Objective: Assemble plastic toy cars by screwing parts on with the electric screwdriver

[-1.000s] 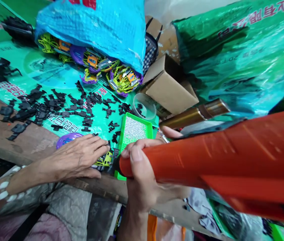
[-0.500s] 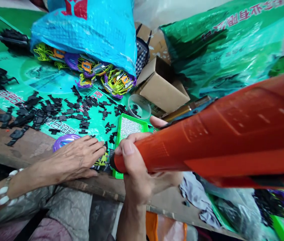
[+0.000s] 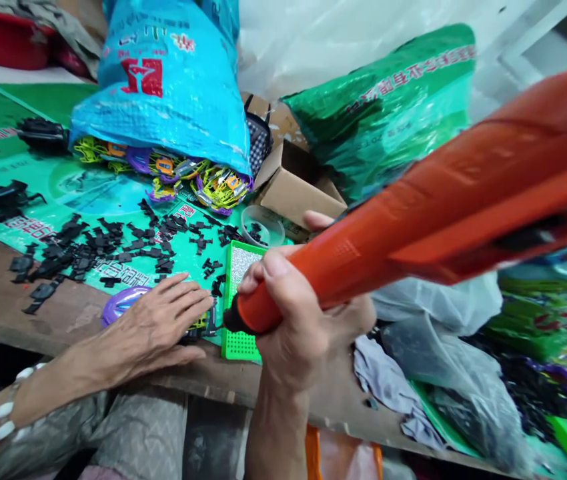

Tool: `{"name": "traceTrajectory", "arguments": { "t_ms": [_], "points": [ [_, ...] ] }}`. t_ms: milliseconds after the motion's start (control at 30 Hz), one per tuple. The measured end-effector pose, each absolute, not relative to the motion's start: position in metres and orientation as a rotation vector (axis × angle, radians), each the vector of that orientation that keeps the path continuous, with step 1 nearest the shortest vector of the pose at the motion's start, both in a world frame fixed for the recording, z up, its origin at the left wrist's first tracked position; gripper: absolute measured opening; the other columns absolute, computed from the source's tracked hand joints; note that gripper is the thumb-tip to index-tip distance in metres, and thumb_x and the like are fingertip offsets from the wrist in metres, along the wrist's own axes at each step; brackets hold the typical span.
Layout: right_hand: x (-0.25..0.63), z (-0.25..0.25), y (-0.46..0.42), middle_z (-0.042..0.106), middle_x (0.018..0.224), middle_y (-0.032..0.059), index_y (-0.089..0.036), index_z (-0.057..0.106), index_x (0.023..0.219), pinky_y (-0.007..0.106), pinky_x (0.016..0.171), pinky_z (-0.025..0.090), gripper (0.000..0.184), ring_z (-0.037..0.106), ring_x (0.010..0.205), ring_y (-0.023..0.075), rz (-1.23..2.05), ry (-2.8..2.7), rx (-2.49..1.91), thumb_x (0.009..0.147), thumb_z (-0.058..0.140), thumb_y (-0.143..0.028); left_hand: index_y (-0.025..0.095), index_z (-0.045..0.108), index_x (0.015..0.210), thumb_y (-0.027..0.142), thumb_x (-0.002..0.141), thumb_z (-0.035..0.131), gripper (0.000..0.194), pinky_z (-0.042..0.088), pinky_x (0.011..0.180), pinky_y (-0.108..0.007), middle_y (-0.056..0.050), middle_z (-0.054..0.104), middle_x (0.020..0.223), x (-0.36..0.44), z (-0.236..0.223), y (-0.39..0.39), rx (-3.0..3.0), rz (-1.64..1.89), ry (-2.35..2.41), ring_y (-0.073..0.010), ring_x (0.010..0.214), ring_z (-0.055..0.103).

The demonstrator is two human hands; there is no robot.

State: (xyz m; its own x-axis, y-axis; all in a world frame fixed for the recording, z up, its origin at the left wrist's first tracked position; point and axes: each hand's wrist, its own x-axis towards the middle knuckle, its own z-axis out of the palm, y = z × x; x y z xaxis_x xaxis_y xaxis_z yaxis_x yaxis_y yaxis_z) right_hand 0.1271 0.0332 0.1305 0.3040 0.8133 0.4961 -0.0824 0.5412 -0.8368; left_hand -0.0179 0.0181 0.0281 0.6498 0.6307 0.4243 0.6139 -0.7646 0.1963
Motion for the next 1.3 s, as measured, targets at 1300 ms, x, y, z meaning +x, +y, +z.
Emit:
{"name": "traceTrajectory", "arguments": {
  "t_ms": [1300],
  "points": [
    [0.118,0.151,0.035,0.054,0.055,-0.0064,-0.028,0.064,0.083,0.03,0.038,0.04,0.021,0.048,0.041,0.0137,0.629,-1.002,-0.78,0.063,0.067,-0.023,0.014,0.061,0.08,0.01,0.09,0.05,0.016,0.041,0.068,-0.034,-0.005,0.064,0.074,-0.015,0.029,0.011,2.338,1.32,1.065,-0.0171,0.072,0.054]
  ]
}}
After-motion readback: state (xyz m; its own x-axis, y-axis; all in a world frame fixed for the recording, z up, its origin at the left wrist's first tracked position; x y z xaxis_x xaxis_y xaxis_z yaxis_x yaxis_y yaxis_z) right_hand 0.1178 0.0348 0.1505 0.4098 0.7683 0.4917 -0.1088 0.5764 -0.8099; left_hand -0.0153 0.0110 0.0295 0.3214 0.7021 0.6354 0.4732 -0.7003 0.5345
